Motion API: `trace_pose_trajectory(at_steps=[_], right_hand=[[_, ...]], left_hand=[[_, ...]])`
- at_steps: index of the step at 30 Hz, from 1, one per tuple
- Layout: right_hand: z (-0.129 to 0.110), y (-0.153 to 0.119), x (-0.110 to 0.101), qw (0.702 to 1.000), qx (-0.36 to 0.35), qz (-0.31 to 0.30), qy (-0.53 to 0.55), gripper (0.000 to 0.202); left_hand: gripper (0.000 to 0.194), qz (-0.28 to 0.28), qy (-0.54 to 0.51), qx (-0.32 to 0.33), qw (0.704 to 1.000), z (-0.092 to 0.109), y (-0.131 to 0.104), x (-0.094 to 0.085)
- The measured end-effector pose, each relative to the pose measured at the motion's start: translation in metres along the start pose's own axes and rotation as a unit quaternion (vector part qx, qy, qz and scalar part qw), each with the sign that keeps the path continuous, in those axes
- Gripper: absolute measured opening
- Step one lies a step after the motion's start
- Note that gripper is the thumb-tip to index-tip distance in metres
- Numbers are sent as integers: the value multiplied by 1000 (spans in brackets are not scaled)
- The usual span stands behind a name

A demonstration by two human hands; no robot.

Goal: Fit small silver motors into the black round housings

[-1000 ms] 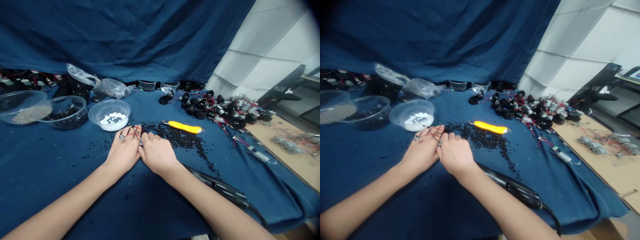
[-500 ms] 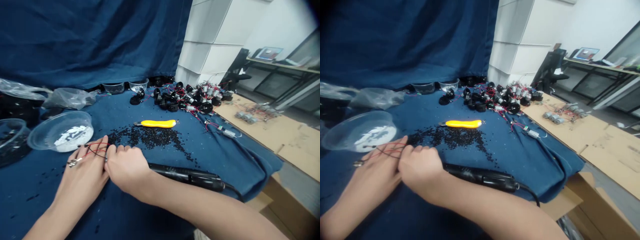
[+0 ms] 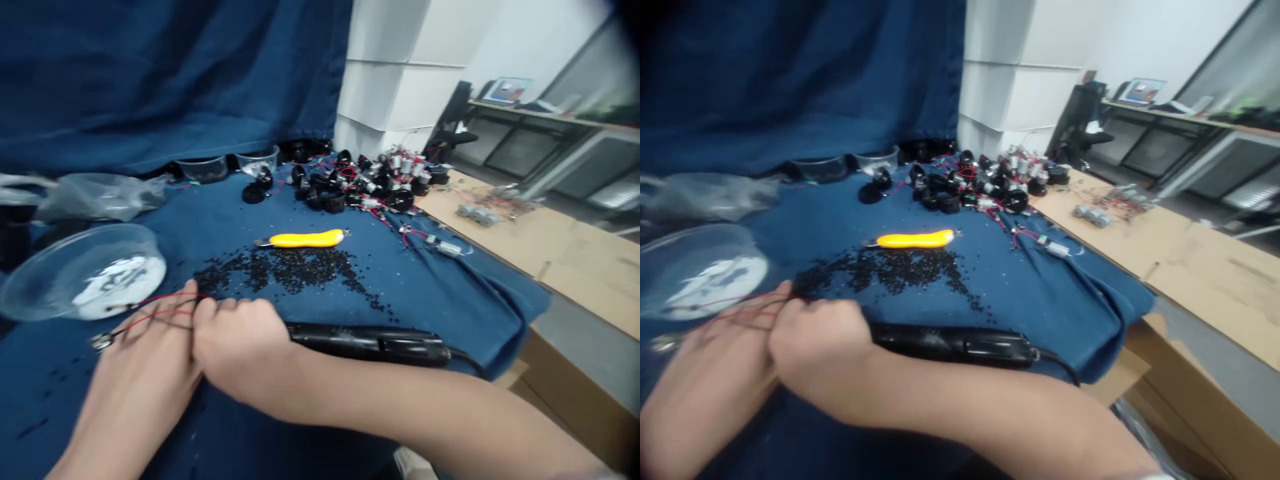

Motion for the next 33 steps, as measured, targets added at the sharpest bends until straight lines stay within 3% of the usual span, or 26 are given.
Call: trace_pose_trajectory(at_steps=[7,26,33], right_hand=[[-1,3,6,998,16,-57,-11,12],[7,-3,12,988,39,-143,-40,20],[7,-3,13,989,30,-136,-39,22]], left_hand=[[56,-48,79,-61,994,6,5,-7],[49,-88,13,-81,993,19,9,-7],[42,-82,-12,-82,993,15,8,-3]])
Point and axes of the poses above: each hand's wrist, its own y-axis towards the middle knuckle, its own x-axis out of the palm, z = x × y, the point moved 10 cm from there along y, towards the middle knuckle, and after that the axes turned 7 degrees about -x, right-handed, at the moved point
